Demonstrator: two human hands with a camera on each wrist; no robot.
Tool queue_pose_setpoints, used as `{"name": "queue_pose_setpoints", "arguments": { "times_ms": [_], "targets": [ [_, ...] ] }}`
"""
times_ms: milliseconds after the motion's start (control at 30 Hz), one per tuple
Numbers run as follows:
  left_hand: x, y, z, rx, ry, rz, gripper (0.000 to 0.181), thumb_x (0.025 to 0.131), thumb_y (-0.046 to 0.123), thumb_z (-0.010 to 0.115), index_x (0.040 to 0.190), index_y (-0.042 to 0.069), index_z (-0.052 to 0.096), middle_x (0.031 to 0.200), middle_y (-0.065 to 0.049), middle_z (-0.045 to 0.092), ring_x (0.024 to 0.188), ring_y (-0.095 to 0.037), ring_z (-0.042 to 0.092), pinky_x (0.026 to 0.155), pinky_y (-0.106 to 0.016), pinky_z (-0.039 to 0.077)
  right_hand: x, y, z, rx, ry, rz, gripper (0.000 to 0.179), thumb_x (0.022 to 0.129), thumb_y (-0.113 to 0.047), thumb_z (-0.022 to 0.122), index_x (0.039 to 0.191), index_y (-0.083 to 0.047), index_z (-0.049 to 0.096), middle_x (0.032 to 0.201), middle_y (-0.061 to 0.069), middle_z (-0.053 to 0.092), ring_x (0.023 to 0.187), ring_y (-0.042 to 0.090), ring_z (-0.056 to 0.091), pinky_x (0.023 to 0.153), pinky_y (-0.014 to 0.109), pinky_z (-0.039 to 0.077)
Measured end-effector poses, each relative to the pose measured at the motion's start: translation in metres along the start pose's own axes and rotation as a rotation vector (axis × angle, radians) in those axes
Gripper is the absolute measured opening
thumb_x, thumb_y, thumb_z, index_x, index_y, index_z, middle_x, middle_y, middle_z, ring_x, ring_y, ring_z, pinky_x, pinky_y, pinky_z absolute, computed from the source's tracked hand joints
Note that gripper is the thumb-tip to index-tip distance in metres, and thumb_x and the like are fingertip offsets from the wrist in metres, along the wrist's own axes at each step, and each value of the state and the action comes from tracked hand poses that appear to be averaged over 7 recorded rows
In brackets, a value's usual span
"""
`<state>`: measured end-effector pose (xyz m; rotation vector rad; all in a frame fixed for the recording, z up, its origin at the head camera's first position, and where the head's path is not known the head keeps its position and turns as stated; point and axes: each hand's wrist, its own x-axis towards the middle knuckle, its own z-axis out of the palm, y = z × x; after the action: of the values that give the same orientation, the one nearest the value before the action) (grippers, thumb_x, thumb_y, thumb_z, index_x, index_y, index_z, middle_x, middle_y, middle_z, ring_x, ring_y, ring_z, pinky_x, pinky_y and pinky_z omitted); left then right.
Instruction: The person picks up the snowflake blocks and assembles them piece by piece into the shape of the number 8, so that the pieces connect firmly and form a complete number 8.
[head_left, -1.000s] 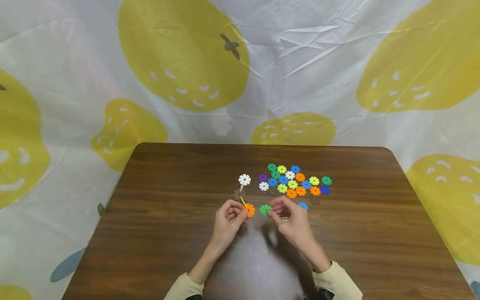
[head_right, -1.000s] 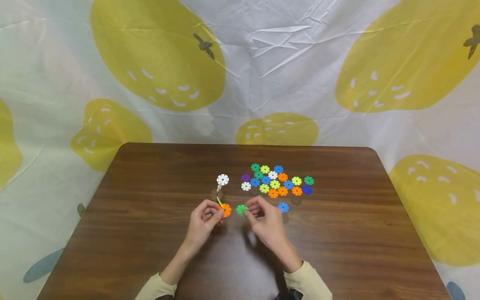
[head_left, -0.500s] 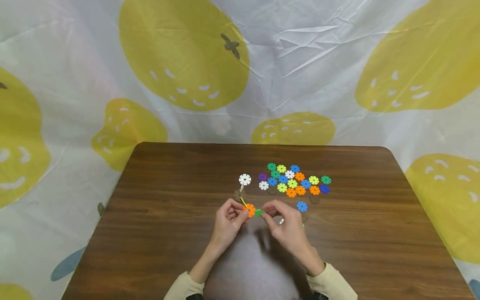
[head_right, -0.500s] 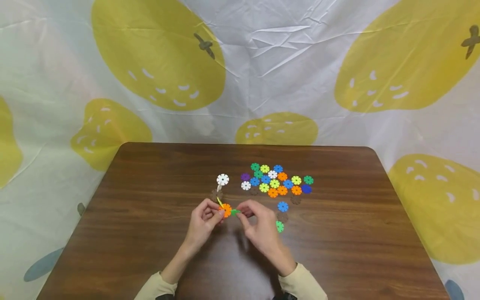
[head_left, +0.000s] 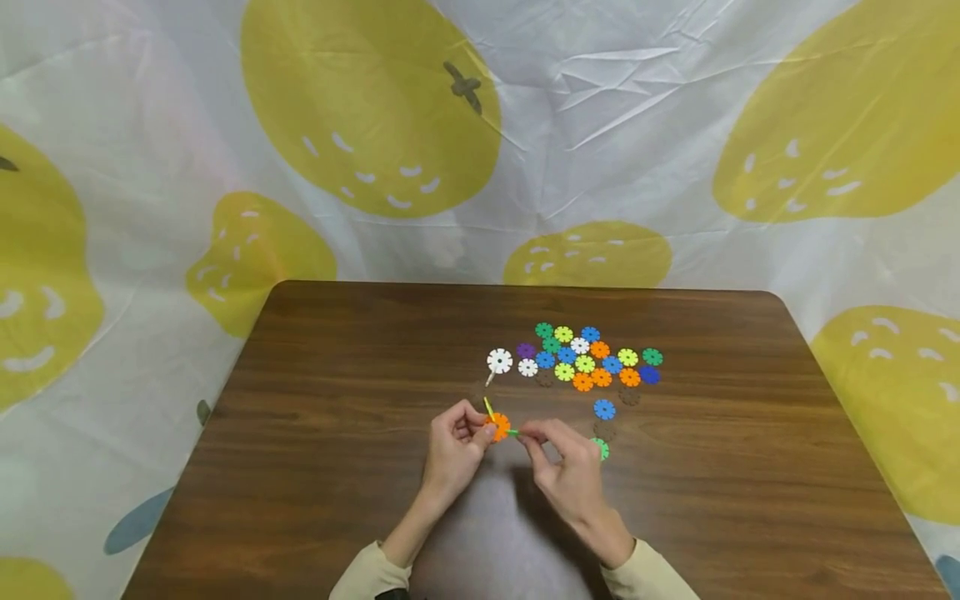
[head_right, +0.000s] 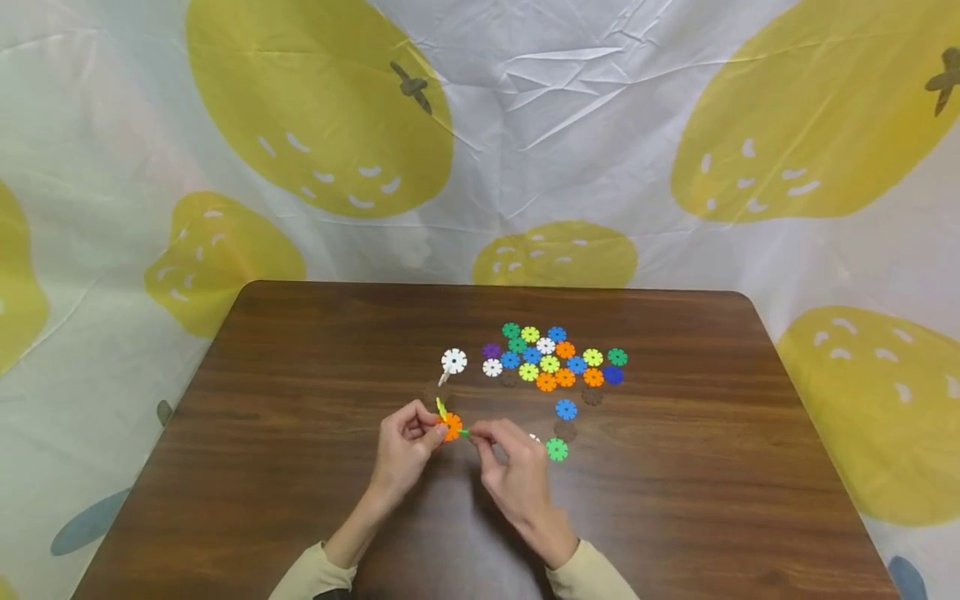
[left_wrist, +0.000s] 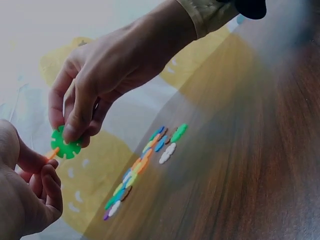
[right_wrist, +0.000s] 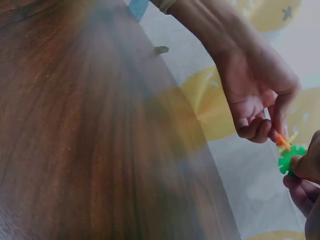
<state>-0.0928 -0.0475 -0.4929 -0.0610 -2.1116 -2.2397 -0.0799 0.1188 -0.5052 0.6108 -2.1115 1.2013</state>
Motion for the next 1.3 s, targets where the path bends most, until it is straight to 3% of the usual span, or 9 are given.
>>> {"name": "queue_pose_setpoints", "arguments": {
  "times_ms": [233,400,700,867,1033,1300],
  "targets": [
    [0.000,0.000,0.004,0.021,0.030,-0.019,0.007,0.078,-0.019,0.064,0.080,-0.014,0.059,0.078,-0.031,0.067,0.060,-0.008,0.061,0.053,-0.014,0.049,-0.002,0.000,0.004,-0.013,0.056,-0.056,0.022,0.073,0.016,0.076,0.086,-0.001,0.075,0.080,0.011,0.075,0.069,0.024,0.072,0.072,0.021,0.059],
    [0.002,-0.003,0.004,0.048,0.013,-0.029,0.007,0.079,-0.017,0.064,0.082,-0.013,0.060,0.078,-0.029,0.067,0.061,-0.011,0.061,0.054,-0.014,0.049,-0.002,0.002,0.005,-0.007,0.074,-0.099,0.023,0.071,0.016,0.077,0.086,-0.001,0.075,0.080,0.011,0.075,0.067,0.023,0.072,0.069,0.021,0.059],
    [0.002,-0.006,-0.001,0.057,-0.005,-0.003,0.007,0.087,-0.010,0.067,0.092,-0.010,0.061,0.084,-0.026,0.068,0.066,-0.005,0.062,0.059,-0.014,0.050,-0.004,0.012,0.006,-0.011,-0.027,-0.033,0.025,0.072,0.012,0.081,0.090,-0.004,0.073,0.084,0.007,0.074,0.072,0.020,0.071,0.072,0.020,0.058],
    [0.000,-0.009,0.002,0.026,-0.026,-0.001,0.012,0.089,-0.011,0.064,0.099,-0.010,0.058,0.086,-0.025,0.065,0.068,-0.005,0.063,0.061,-0.016,0.052,-0.005,0.014,0.006,0.009,-0.041,-0.018,0.024,0.074,0.012,0.080,0.091,-0.003,0.073,0.085,0.009,0.074,0.074,0.020,0.071,0.074,0.019,0.058],
    [0.000,-0.011,0.004,0.004,-0.031,0.007,0.018,0.087,-0.013,0.065,0.102,-0.010,0.054,0.088,-0.029,0.066,0.069,-0.013,0.066,0.062,-0.021,0.056,-0.005,0.014,0.007,0.024,-0.046,-0.019,0.017,0.080,0.007,0.079,0.092,-0.003,0.073,0.086,0.009,0.074,0.075,0.022,0.071,0.076,0.017,0.057],
    [0.002,-0.010,0.000,0.018,0.002,0.016,0.018,0.087,-0.012,0.068,0.102,-0.011,0.058,0.087,-0.026,0.067,0.069,-0.025,0.070,0.062,-0.027,0.059,-0.004,0.021,-0.002,-0.031,-0.076,-0.020,0.032,0.072,0.015,0.079,0.099,0.002,0.070,0.094,0.011,0.073,0.078,0.026,0.069,0.069,0.035,0.061]
  ]
}}
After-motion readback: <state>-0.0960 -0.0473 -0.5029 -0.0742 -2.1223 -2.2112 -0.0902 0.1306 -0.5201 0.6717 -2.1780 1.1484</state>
